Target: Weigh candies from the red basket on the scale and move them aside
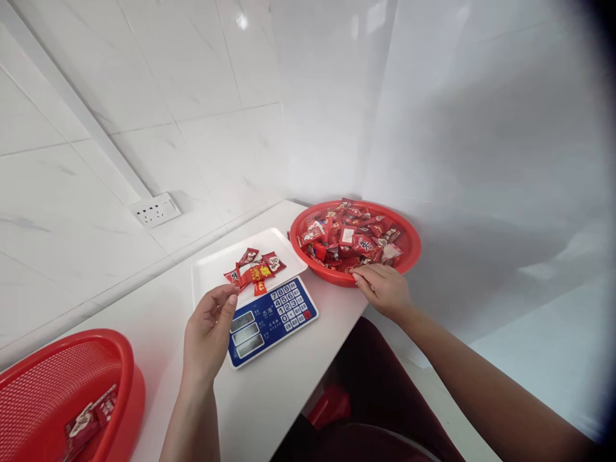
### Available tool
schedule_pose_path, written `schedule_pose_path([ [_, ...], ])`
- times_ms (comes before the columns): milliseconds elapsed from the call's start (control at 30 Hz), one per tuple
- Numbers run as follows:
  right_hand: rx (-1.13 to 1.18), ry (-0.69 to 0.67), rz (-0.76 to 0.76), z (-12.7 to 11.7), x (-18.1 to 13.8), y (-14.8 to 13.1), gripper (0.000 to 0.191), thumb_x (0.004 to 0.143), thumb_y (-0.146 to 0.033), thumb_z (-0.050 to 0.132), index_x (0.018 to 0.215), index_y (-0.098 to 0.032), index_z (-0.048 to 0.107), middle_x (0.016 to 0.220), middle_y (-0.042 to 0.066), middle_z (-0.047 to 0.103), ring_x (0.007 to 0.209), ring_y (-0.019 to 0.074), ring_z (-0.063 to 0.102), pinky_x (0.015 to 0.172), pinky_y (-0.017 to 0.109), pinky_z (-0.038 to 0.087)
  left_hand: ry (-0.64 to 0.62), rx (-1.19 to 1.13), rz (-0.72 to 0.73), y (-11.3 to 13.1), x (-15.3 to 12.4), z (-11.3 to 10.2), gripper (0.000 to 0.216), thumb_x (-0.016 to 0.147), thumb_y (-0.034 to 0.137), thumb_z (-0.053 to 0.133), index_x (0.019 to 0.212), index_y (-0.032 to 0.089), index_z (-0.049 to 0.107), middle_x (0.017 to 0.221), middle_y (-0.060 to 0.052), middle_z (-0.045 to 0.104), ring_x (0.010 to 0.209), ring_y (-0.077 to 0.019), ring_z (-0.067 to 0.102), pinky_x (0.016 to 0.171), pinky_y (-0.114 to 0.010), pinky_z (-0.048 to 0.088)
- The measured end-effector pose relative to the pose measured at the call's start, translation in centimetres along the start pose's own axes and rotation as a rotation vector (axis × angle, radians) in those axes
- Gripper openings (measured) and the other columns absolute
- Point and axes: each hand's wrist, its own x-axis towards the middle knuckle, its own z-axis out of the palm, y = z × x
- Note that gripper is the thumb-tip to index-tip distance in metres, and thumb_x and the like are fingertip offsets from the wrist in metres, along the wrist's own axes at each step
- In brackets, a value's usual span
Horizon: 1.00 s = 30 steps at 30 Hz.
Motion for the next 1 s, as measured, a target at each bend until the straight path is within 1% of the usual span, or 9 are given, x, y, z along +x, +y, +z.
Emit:
schedule_pose_path([
  [167, 0.004, 0.004, -0.01, 0.0, 0.0, 0.0, 0.021, 0.089, -0.024, 0.046, 0.085, -0.02, 0.067, 0.079, 0.002, 0.072, 0.073, 0.0148, 0.063, 0.069, 0.027, 0.042, 0.025, 0.019, -0.02, -0.4, 0.3, -0.3, 0.035, 0.074, 0.046, 0.061, 0.097, 0.02, 0.061, 0.098, -0.007, 0.067, 0.097, -0.0229, 0.06, 0.085, -0.038, 0.047],
  [300, -0.005, -0.001, -0.013, 0.0, 0.0, 0.1, 0.019, 0.088, -0.023, 0.047, 0.085, -0.019, 0.066, 0.078, 0.002, 0.071, 0.072, 0.0148, 0.062, 0.067, 0.027, 0.042, 0.031, -0.004, -0.001, -0.1, -0.2, -0.8, 0.032, 0.074, 0.044, 0.062, 0.095, 0.02, 0.062, 0.097, -0.007, 0.067, 0.096, -0.0217, 0.061, 0.087, -0.038, 0.046],
  [467, -0.012, -0.042, 0.011, -0.2, -0.1, 0.0, 0.022, 0.088, -0.025, 0.045, 0.084, -0.02, 0.066, 0.079, 0.002, 0.071, 0.074, 0.0153, 0.062, 0.068, 0.028, 0.042, 0.079, -0.033, 0.017, 0.2, -0.8, -1.4, 0.032, 0.074, 0.043, 0.063, 0.096, 0.02, 0.062, 0.095, -0.006, 0.068, 0.092, -0.0211, 0.062, 0.087, -0.041, 0.047],
  [700, -0.027, -0.059, 0.006, -0.3, -0.1, 0.0, 0.022, 0.089, -0.025, 0.045, 0.084, -0.019, 0.066, 0.081, 0.002, 0.071, 0.075, 0.0151, 0.062, 0.068, 0.027, 0.041, 0.032, -0.067, 0.04, 0.6, -1.1, -0.8, 0.03, 0.074, 0.042, 0.064, 0.095, 0.02, 0.063, 0.093, -0.005, 0.068, 0.091, -0.0203, 0.062, 0.087, -0.04, 0.047],
  [867, -0.059, -0.018, -0.007, -0.1, -0.1, -0.1, 0.02, 0.088, -0.024, 0.047, 0.083, -0.019, 0.066, 0.078, 0.002, 0.071, 0.073, 0.0153, 0.063, 0.067, 0.027, 0.042, 0.014, -0.093, 0.039, 0.4, -0.8, -1.1, 0.028, 0.076, 0.041, 0.063, 0.095, 0.02, 0.063, 0.093, -0.005, 0.068, 0.09, -0.0192, 0.062, 0.086, -0.038, 0.048],
  [1000, -0.055, 0.004, -0.019, 0.0, -0.1, -0.1, 0.02, 0.088, -0.024, 0.048, 0.084, -0.019, 0.066, 0.078, 0.002, 0.072, 0.074, 0.0155, 0.064, 0.068, 0.027, 0.043, 0.049, -0.141, 0.011, -0.3, -0.5, -1.7, 0.027, 0.075, 0.039, 0.065, 0.094, 0.021, 0.063, 0.093, -0.004, 0.068, 0.09, -0.0183, 0.062, 0.085, -0.036, 0.048],
])
